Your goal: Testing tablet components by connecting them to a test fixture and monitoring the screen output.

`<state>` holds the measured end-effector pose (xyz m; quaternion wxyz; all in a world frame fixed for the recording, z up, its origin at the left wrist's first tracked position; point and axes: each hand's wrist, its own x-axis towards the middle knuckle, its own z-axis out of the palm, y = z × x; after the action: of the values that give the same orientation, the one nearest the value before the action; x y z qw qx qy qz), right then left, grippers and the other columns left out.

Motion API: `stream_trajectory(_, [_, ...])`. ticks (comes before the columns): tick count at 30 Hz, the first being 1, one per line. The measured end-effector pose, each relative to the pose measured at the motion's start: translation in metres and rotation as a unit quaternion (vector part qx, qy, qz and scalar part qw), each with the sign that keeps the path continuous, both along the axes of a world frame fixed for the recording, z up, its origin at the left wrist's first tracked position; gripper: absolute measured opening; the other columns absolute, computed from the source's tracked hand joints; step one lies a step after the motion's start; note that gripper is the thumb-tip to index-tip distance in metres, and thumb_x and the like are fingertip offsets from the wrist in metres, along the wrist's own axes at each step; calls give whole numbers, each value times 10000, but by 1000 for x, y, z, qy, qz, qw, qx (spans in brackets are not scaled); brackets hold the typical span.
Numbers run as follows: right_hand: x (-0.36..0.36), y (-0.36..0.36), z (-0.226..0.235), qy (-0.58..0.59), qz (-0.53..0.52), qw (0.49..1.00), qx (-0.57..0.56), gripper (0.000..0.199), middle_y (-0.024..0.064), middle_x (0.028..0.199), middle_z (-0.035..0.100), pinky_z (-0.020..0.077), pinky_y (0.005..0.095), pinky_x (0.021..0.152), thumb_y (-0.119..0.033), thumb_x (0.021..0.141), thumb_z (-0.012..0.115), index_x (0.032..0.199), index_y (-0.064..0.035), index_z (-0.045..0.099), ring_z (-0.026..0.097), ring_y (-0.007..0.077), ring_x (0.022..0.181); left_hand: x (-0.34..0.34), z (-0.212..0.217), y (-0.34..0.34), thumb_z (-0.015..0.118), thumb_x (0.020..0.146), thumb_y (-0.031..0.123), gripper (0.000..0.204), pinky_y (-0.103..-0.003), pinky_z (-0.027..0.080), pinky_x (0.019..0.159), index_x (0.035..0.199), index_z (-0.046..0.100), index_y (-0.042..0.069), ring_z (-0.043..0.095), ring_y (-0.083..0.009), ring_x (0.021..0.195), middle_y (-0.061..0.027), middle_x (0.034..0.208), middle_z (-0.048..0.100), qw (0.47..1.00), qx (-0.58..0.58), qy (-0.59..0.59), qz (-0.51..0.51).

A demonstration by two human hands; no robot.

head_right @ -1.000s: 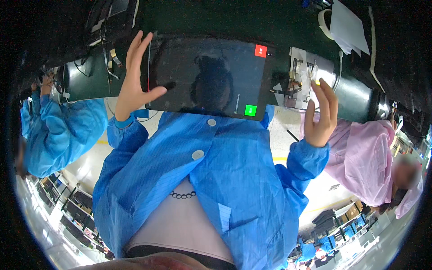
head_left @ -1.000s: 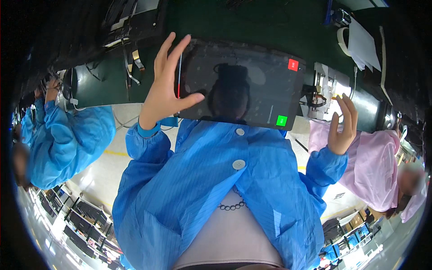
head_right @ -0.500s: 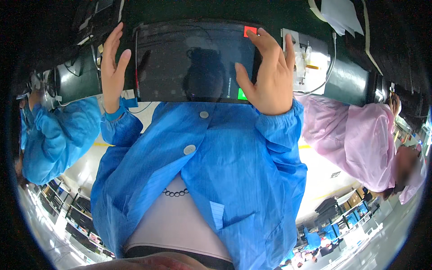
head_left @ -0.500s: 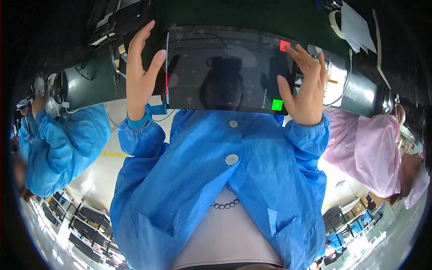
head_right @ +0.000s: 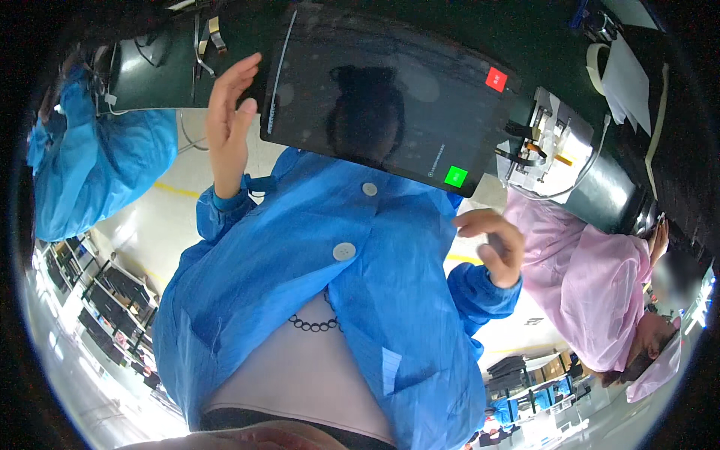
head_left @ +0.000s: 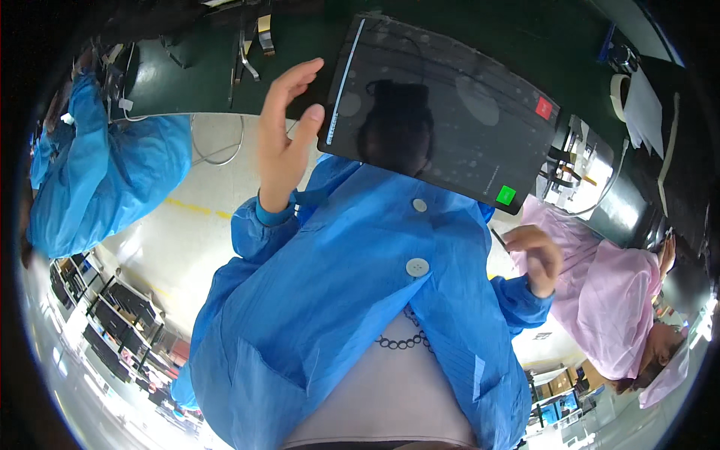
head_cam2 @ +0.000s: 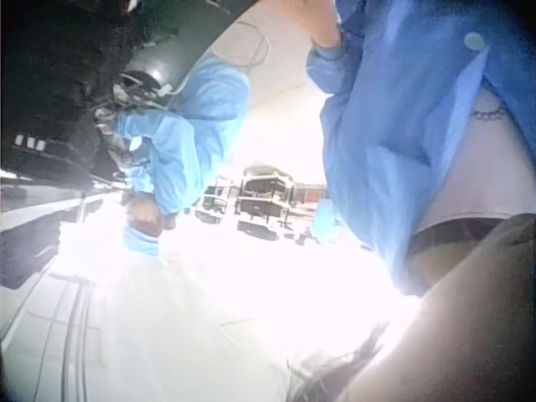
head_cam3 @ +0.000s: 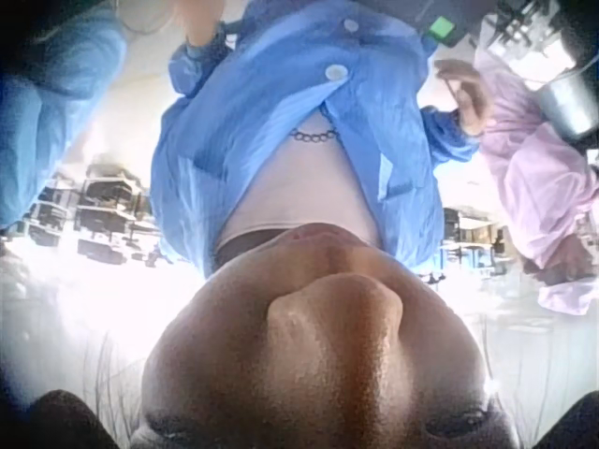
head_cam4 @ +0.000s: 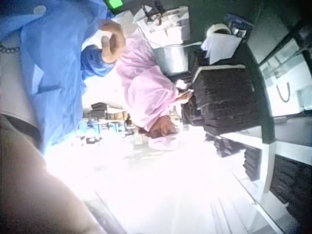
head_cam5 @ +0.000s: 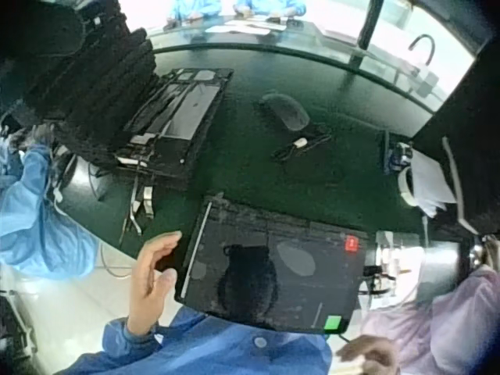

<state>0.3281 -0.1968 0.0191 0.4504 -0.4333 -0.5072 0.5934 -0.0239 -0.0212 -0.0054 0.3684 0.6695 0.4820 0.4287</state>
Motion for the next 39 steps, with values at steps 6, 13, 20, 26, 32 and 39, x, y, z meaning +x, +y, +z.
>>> stream_trajectory(6, [9, -36, -121, 26, -233, 933, -272, 381, 120, 1072, 597, 455, 303, 796, -159, 907, 471, 1232, 41, 473, 567, 174, 910, 16, 5, -5, 563, 774, 85, 480, -331, 342, 1000, 1248, 495, 53, 480, -259, 1154, -130, 1235, 518, 999, 5, 25, -30])
stream_trajectory(13, [44, -47, -216, -91, -339, 916, -193, 320, 136, 1077, 584, 478, 332, 838, -153, 878, 528, 1129, 44, 513, 576, 237, 1002, 15, 6, 3, 557, 810, 103, 428, -353, 349, 991, 1232, 506, 50, 487, -269, 1160, -128, 1251, 531, 994, 39, 93, -35])
stream_trajectory(20, [14, -28, -180, -110, -386, 884, -240, 270, 107, 967, 637, 465, 284, 758, -171, 844, 611, 1022, 32, 596, 598, 190, 885, 15, 15, 3, 557, 831, 129, 346, -367, 322, 1007, 1173, 558, 75, 494, -273, 1149, -105, 1211, 565, 987, 46, 152, -26])
stream_trajectory(26, [18, -33, -194, -65, -387, 887, -241, 261, 109, 963, 650, 460, 283, 753, -167, 847, 613, 1016, 32, 607, 602, 177, 856, 23, 38, 3, 606, 772, 193, 328, -418, 273, 1043, 1098, 642, 171, 475, -285, 1163, -84, 1234, 549, 939, 152, 270, -148])
stream_trajectory(32, [20, -29, -171, -44, -399, 882, -246, 250, 135, 1017, 630, 476, 323, 825, -108, 857, 557, 1054, 44, 579, 599, 205, 913, 22, 32, 43, 606, 801, 333, 387, -473, 233, 1064, 1175, 612, 237, 430, -306, 1208, -69, 1346, 449, 883, 223, 383, -154])
stream_trajectory(39, [49, -40, -163, 118, -468, 870, -103, 325, 177, 1152, 546, 484, 413, 860, -76, 871, 452, 1163, 60, 492, 567, 294, 1033, 13, 22, 46, 475, 919, 253, 380, -374, 329, 1018, 1271, 513, 115, 435, -287, 1224, -104, 1318, 471, 946, 165, 274, -59])
